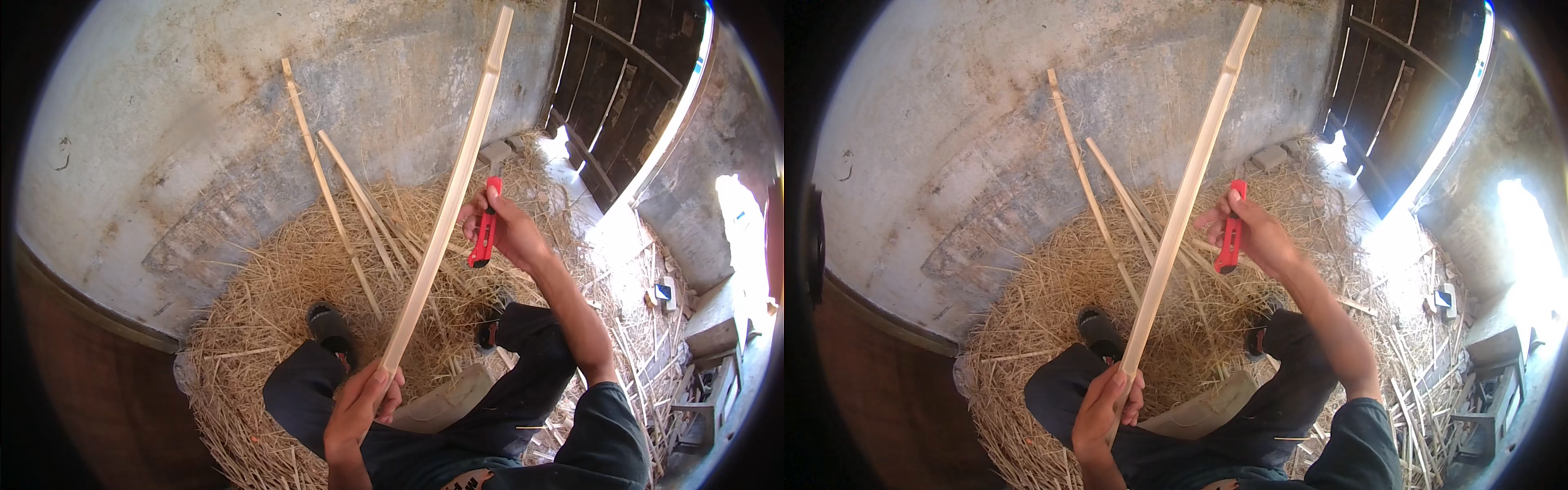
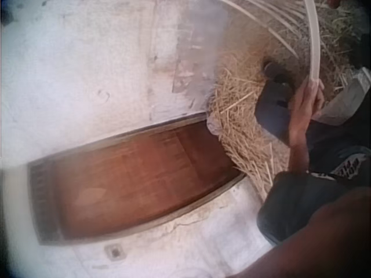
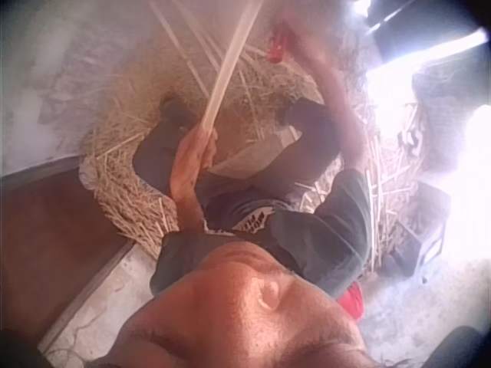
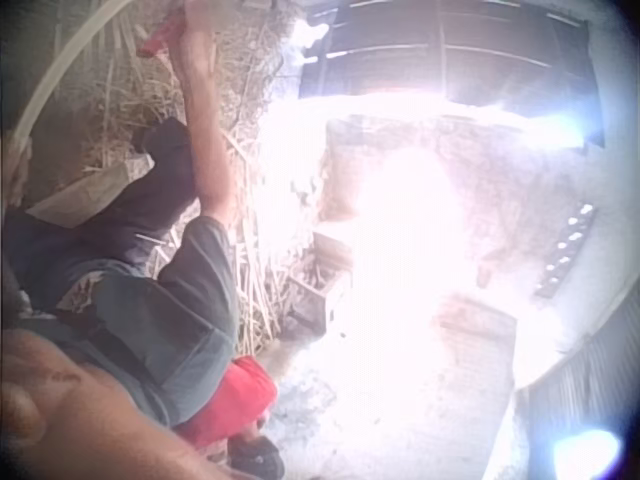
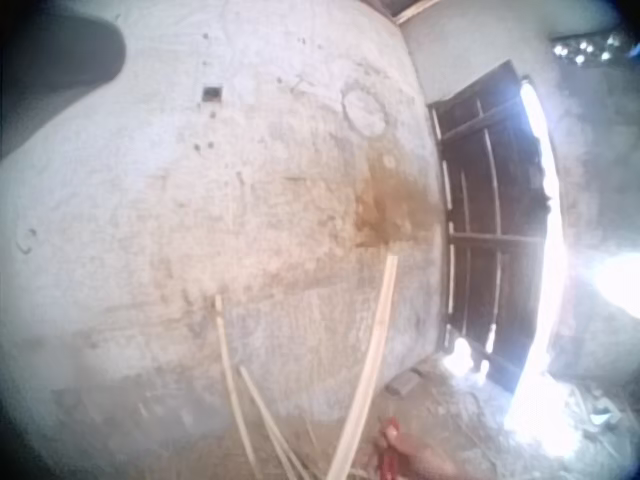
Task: The person sits on a hay-covered floor and uses a red utility knife to shave the surface of a long bamboo stick. They hold the stick with their left hand and scrape the knife along its length with their right hand, rotating the stick to work on different sides.
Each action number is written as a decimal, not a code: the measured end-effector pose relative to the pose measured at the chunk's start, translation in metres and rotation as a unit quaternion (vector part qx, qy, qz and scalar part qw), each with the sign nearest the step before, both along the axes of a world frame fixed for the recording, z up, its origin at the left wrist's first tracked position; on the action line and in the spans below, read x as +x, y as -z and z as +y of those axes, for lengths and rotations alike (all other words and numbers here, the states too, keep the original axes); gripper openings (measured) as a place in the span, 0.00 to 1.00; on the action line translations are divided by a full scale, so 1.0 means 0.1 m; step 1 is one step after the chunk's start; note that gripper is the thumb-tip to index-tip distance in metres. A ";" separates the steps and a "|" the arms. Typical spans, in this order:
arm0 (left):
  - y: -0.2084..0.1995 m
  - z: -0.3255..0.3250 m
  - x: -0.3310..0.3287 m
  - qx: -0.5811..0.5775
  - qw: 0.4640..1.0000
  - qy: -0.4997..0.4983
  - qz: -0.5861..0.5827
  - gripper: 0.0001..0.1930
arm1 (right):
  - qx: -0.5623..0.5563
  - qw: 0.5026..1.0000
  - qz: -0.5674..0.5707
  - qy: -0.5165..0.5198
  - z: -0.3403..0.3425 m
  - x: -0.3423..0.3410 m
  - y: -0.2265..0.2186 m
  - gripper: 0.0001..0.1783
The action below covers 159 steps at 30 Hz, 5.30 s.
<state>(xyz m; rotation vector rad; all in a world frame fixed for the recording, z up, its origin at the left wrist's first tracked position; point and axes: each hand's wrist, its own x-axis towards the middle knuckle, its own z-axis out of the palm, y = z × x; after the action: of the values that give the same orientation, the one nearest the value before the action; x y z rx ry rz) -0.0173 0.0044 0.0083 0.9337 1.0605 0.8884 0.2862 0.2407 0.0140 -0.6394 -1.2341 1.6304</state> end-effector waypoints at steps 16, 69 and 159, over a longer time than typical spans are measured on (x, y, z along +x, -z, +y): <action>-0.05 0.22 0.35 0.086 0.996 -0.015 0.018 0.28 | 0.012 0.997 0.015 0.072 -0.55 -0.33 -0.28 0.23; -0.29 0.39 0.48 0.186 0.966 -0.128 0.129 0.21 | 0.575 0.717 -0.371 0.134 -1.21 -0.62 -0.30 0.15; -0.18 0.32 0.36 0.156 0.963 -0.086 0.202 0.20 | 0.506 0.752 -0.395 0.153 -0.99 -0.53 -0.24 0.16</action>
<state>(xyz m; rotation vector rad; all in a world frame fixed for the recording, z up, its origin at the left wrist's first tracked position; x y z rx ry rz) 0.0183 0.0363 0.0261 1.3413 1.3901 1.0553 0.2333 0.1415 0.0379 -0.7499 -2.1976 0.1765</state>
